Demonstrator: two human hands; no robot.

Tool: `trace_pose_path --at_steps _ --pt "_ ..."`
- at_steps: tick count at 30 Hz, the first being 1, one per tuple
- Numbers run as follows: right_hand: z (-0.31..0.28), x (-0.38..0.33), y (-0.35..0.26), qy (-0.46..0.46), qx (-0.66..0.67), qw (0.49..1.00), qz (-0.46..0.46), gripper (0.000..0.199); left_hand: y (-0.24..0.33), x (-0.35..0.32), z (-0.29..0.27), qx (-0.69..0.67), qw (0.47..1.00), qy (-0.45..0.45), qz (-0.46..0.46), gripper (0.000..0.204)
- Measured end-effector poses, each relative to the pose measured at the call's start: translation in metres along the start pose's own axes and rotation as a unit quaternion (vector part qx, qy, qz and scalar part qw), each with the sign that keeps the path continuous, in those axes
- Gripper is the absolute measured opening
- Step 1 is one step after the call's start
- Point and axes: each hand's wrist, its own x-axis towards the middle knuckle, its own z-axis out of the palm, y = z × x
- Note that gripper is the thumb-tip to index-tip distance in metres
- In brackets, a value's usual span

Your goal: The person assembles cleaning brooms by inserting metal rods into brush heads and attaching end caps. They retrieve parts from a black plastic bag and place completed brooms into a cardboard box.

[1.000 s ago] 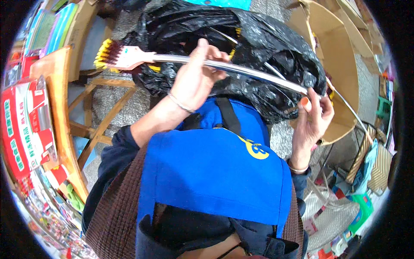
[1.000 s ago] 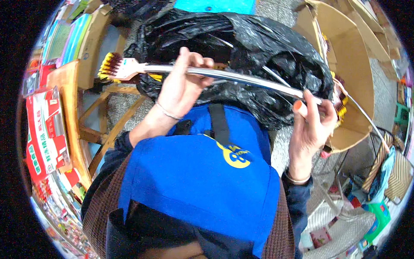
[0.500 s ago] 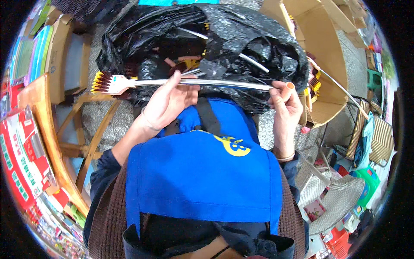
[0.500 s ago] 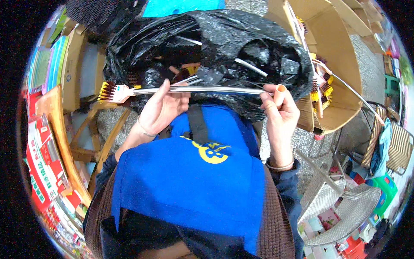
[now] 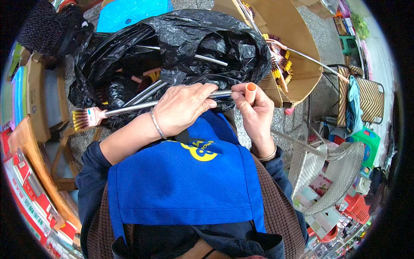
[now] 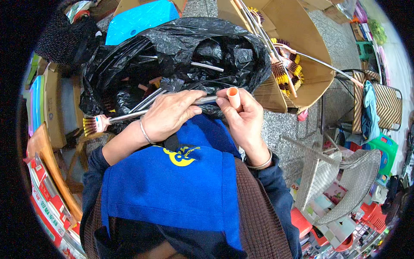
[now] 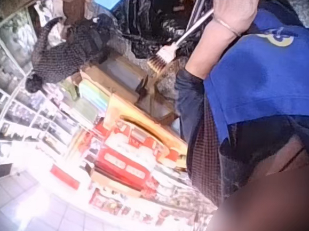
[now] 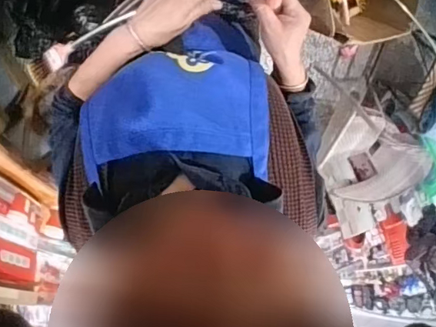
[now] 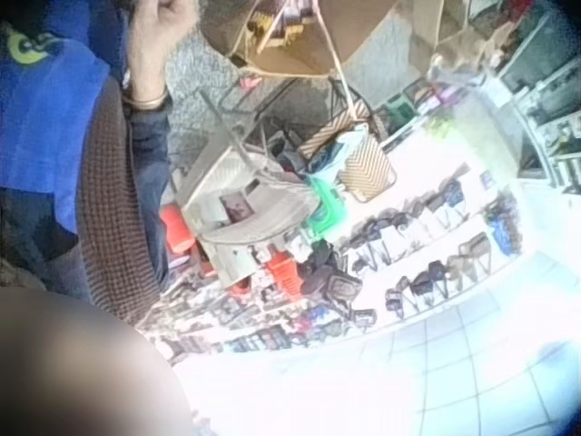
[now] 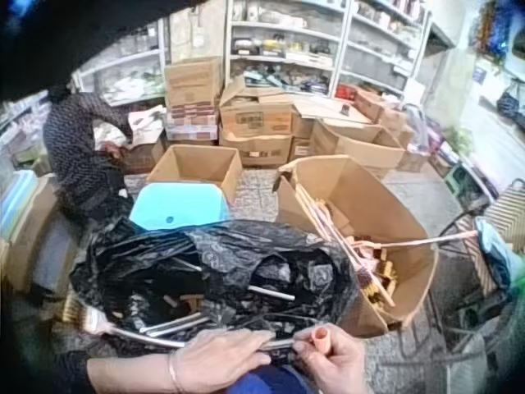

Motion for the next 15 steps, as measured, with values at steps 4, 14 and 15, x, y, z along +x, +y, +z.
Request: trace_pose_path --at_steps 4,14,15 --pt "-0.013 -0.001 0.001 -0.081 0.150 0.982 0.083 0.028 0.008 -0.006 -0.006 0.020 0.999 -0.001 -0.027 0.022" --pt "-0.021 0.022 0.041 -0.066 0.639 0.719 0.264 0.047 -0.003 -0.019 -0.029 -0.099 0.987 0.057 -0.117 0.019" --pt "-0.019 0.022 0.041 -0.082 0.647 0.712 0.262 0.047 -0.002 -0.019 -0.029 -0.115 0.984 0.052 -0.127 0.019"
